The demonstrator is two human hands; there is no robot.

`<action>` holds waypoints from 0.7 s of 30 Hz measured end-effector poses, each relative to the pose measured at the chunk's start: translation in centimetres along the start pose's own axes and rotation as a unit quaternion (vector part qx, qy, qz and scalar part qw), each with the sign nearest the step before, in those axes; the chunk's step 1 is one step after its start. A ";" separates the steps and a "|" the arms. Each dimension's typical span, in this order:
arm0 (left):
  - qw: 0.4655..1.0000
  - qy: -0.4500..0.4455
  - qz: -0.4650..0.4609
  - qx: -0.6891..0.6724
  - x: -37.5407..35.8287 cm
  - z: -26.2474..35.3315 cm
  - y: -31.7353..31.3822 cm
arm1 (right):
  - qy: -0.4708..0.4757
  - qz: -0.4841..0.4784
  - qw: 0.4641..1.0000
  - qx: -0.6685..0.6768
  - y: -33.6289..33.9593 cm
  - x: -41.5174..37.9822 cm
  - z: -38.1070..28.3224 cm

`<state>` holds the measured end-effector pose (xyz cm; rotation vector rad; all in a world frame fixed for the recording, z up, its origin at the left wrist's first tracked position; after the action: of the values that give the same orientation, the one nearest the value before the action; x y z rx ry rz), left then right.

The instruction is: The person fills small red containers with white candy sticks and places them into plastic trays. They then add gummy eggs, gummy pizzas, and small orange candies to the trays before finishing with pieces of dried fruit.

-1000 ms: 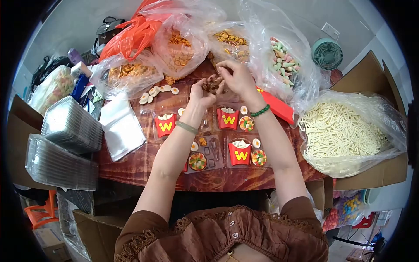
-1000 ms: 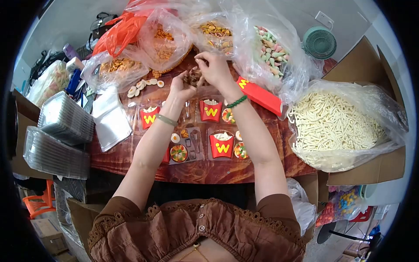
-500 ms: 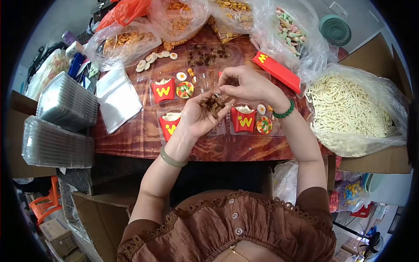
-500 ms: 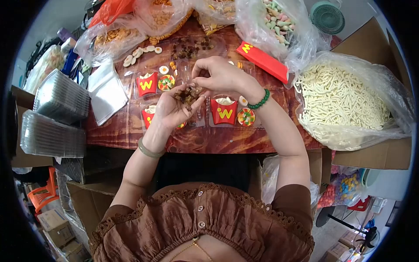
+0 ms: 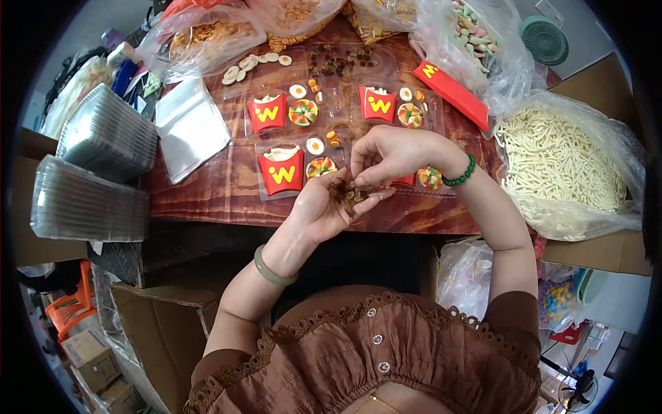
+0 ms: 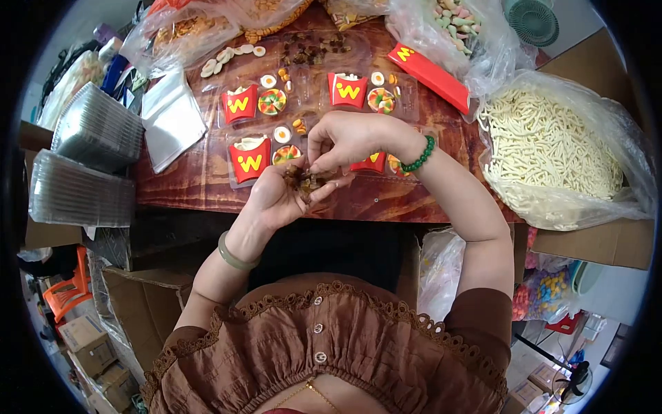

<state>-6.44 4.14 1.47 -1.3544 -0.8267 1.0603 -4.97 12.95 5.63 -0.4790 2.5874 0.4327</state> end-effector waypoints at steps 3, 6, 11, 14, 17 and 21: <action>0.999 0.004 0.015 -0.028 -0.5 -0.8 0.9 | -0.008 -0.028 0.999 0.035 -1.4 0.3 0.1; 1.000 -0.013 0.020 -0.018 -1.2 -0.5 1.3 | 0.000 0.038 0.997 0.065 -0.6 0.0 0.0; 0.999 -0.037 0.010 -0.023 -2.5 -0.4 2.0 | 0.018 0.102 0.989 0.102 0.4 -0.5 1.0; 0.998 -0.045 0.023 -0.043 -3.8 -0.7 3.4 | -0.001 0.149 0.982 0.114 1.3 -0.6 1.4; 0.996 -0.058 0.041 -0.049 -4.7 -0.5 4.3 | -0.104 0.142 0.984 0.007 1.1 1.0 2.5; 0.992 -0.090 0.069 -0.054 -5.0 0.1 4.9 | -0.116 0.213 0.961 -0.135 0.9 2.6 2.8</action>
<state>-8.85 -0.91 -2.76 -1.4372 -0.9454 1.2760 -6.37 14.13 2.15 0.0526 2.4015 0.9358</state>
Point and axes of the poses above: each hand's wrist, its own x-axis towards the middle knuckle, its own y-axis out of the back of the hand, z = x × y, the point moved 8 cm from there along x, towards the middle knuckle, and after that the axes turned 14 degrees about -z, right-handed, at the moved point
